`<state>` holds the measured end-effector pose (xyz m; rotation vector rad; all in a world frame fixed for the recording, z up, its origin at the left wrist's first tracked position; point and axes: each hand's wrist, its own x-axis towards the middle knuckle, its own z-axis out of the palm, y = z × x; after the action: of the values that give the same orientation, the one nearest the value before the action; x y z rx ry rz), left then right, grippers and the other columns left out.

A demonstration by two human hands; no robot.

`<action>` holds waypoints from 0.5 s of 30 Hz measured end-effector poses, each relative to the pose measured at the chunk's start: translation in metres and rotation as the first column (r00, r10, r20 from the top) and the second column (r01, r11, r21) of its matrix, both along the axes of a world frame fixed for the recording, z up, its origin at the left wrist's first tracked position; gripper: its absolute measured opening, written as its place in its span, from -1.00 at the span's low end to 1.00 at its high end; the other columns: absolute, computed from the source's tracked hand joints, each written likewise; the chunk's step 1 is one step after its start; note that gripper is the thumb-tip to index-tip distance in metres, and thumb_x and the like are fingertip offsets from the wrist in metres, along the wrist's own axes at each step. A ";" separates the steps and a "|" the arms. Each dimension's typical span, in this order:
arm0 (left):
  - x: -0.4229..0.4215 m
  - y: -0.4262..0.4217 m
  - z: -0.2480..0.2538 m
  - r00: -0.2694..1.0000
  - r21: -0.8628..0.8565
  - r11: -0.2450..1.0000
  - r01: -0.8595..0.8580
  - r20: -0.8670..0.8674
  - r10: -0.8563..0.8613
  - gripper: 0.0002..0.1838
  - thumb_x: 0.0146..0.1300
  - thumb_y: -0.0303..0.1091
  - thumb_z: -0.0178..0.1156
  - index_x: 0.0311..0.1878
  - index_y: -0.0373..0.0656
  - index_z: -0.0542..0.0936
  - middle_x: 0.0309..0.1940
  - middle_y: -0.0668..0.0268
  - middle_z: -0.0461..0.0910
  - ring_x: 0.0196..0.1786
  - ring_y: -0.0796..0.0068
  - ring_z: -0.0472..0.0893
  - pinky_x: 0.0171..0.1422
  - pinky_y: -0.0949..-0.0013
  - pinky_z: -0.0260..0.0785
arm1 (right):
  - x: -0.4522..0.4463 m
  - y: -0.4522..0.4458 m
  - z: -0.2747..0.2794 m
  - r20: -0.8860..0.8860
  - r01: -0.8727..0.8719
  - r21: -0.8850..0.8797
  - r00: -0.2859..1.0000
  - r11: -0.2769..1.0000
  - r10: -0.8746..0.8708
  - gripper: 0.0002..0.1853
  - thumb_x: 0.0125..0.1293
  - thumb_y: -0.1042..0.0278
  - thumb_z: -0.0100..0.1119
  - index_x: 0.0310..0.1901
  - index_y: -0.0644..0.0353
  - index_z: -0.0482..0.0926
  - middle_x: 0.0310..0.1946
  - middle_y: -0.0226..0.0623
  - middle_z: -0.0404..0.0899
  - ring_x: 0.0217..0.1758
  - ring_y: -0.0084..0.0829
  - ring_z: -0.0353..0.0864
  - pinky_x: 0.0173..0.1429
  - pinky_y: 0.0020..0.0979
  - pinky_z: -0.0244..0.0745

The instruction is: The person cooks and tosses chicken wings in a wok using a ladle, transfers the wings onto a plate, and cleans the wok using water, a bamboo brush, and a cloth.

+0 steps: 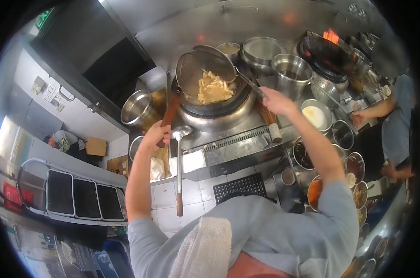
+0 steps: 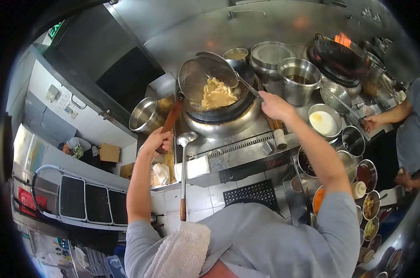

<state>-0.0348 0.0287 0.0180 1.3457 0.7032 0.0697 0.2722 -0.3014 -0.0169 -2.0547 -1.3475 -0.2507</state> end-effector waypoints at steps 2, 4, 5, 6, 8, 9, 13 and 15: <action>-0.006 0.023 0.010 0.999 0.120 0.993 0.020 -0.029 -0.017 -0.87 0.28 -0.50 0.01 -0.17 -0.10 0.28 -0.52 0.40 0.29 -0.64 0.71 0.23 -0.66 0.58 0.10 | -0.025 -0.024 0.057 -0.250 -0.009 -0.263 0.967 0.965 -0.059 -0.51 0.20 0.49 -0.10 0.21 0.27 0.28 -0.05 0.14 0.51 0.05 0.08 0.47 0.12 -0.11 0.37; -0.004 0.038 0.029 0.997 0.267 0.964 0.024 -0.074 -0.005 -0.86 0.26 -0.50 0.02 -0.17 -0.12 0.29 -0.52 0.41 0.29 -0.63 0.69 0.24 -0.66 0.56 0.11 | -0.022 -0.026 0.062 -0.228 -0.003 -0.292 0.971 0.956 -0.066 -0.47 0.18 0.51 -0.06 0.25 0.31 0.25 -0.02 0.14 0.50 0.04 0.06 0.49 0.11 -0.16 0.40; 0.000 0.053 0.033 0.994 0.305 0.951 0.049 -0.104 -0.018 -0.86 0.26 -0.50 0.02 -0.16 -0.12 0.29 -0.53 0.41 0.29 -0.63 0.69 0.25 -0.66 0.56 0.11 | -0.017 -0.024 0.060 -0.205 0.013 -0.272 0.976 0.962 -0.071 -0.47 0.18 0.51 -0.06 0.25 0.31 0.25 -0.02 0.14 0.50 0.04 0.07 0.49 0.11 -0.15 0.40; 0.006 0.070 0.038 0.991 0.345 0.936 0.075 -0.132 -0.031 -0.85 0.26 -0.49 0.02 -0.16 -0.12 0.29 -0.54 0.41 0.29 -0.63 0.69 0.25 -0.67 0.56 0.12 | -0.013 -0.019 0.059 -0.180 0.031 -0.248 0.981 0.968 -0.078 -0.47 0.17 0.52 -0.06 0.24 0.31 0.25 -0.02 0.14 0.50 0.04 0.07 0.49 0.11 -0.14 0.39; 0.019 0.107 0.044 0.976 0.433 0.891 0.141 -0.209 -0.053 -0.84 0.26 -0.50 0.02 -0.15 -0.11 0.30 -0.55 0.41 0.31 -0.63 0.67 0.28 -0.66 0.55 0.14 | -0.011 0.003 0.055 -0.160 0.112 -0.289 0.974 0.951 -0.163 -0.47 0.17 0.54 -0.07 0.24 0.31 0.26 -0.04 0.15 0.51 0.04 0.08 0.49 0.11 -0.12 0.39; 0.023 0.122 0.050 0.969 0.388 0.908 0.161 -0.235 -0.071 -0.85 0.26 -0.51 0.02 -0.15 -0.11 0.30 -0.56 0.41 0.31 -0.62 0.67 0.29 -0.65 0.55 0.16 | -0.010 0.013 0.051 -0.151 0.151 -0.311 0.967 0.938 -0.206 -0.47 0.16 0.55 -0.07 0.24 0.30 0.27 -0.04 0.15 0.51 0.04 0.08 0.49 0.11 -0.10 0.38; 0.027 0.144 0.073 0.900 0.176 0.944 0.280 -0.390 -0.194 -0.90 0.31 -0.49 0.00 -0.15 -0.10 0.33 -0.52 0.42 0.35 -0.61 0.70 0.30 -0.61 0.56 0.21 | -0.010 0.031 0.035 -0.140 0.177 -0.354 0.961 0.918 -0.239 -0.47 0.12 0.59 -0.09 0.21 0.32 0.29 -0.10 0.19 0.53 0.00 0.08 0.51 0.09 -0.07 0.39; 0.020 0.141 0.082 0.853 0.042 0.947 0.320 -0.447 -0.268 -0.91 0.33 -0.47 -0.01 -0.13 -0.11 0.34 -0.51 0.42 0.36 -0.60 0.69 0.31 -0.59 0.55 0.24 | -0.030 0.030 0.040 -0.181 0.172 -0.373 0.950 0.912 -0.253 -0.45 0.03 0.65 -0.09 0.17 0.37 0.31 -0.13 0.24 0.53 0.00 0.09 0.52 0.10 -0.08 0.40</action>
<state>-0.0146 0.1698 0.1002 1.5882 0.8667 -0.4607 0.2422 -0.2715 0.0228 -2.4497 -1.0853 0.1444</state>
